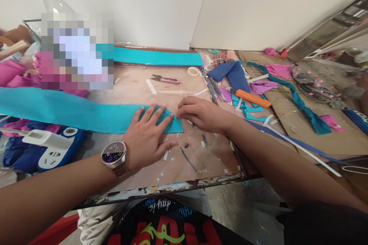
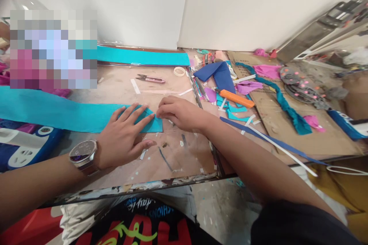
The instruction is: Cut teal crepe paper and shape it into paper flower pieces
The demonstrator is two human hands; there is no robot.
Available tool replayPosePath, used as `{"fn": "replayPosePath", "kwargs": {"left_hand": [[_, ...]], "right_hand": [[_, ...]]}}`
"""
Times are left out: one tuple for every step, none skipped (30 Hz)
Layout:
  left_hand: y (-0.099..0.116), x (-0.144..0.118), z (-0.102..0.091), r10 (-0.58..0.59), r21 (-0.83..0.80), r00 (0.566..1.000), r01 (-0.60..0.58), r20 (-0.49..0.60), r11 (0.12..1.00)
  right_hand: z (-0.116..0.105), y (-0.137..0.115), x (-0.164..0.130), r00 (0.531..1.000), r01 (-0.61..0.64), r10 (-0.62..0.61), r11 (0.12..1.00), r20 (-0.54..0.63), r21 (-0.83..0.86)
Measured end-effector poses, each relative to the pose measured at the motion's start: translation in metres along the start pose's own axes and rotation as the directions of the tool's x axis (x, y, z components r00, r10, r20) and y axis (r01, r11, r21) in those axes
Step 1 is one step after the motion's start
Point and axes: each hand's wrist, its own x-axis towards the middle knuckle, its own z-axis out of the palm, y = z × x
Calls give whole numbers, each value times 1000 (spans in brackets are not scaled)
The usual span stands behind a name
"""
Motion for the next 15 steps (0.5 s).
{"fn": "replayPosePath", "kwargs": {"left_hand": [[0, 0, 0, 0, -1, 1000, 0, -1, 1000], [0, 0, 0, 0, -4, 1000, 0, -1, 1000], [0, 0, 0, -1, -6, 1000, 1, -2, 1000], [0, 0, 0, -2, -8, 1000, 2, -2, 1000], [0, 0, 0, -3, -9, 1000, 2, -2, 1000], [0, 0, 0, -3, -9, 1000, 3, -1, 1000], [0, 0, 0, -3, -10, 1000, 3, -1, 1000], [0, 0, 0, -2, -12, 1000, 2, 0, 1000], [0, 0, 1, -1, -15, 1000, 1, -2, 1000], [0, 0, 1, 0, -19, 1000, 0, -6, 1000], [0, 0, 1, 3, -24, 1000, -3, -13, 1000], [0, -1, 2, 7, -30, 1000, -7, -23, 1000], [0, 0, 2, 11, -41, 999, -12, -36, 999], [-1, 0, 2, 13, -54, 999, -16, -53, 998], [-1, 1, 1, 10, -72, 997, -15, -71, 997]], "right_hand": [[0, 1, 0, 1000, 8, -8, 1000, 2, 1], [-1, 2, -1, 1000, 14, -14, 1000, 3, 1], [0, 3, -1, 1000, 16, -16, 1000, 6, -1], [1, 4, -1, 1000, 15, -15, 1000, 11, -2], [2, 4, -1, 1000, 14, -14, 1000, 15, -4], [3, 5, 0, 1000, 11, -11, 1000, 17, -8], [4, 5, 0, 1000, 8, -8, 1000, 18, -13], [5, 4, 1, 1000, 5, -5, 1000, 18, -22], [6, 4, 1, 1000, 2, -1, 1000, 20, -30], [7, 3, 2, 1000, -2, 3, 999, 23, -38], [7, 2, 3, 1000, -5, 6, 999, 25, -40], [7, 2, 3, 1000, -9, 10, 999, 25, -34], [7, 0, 3, 1000, -13, 14, 1000, 21, -16], [6, -1, 3, 1000, -19, 19, 1000, 14, 10], [6, -2, 3, 1000, -24, 24, 999, 4, 39]]}}
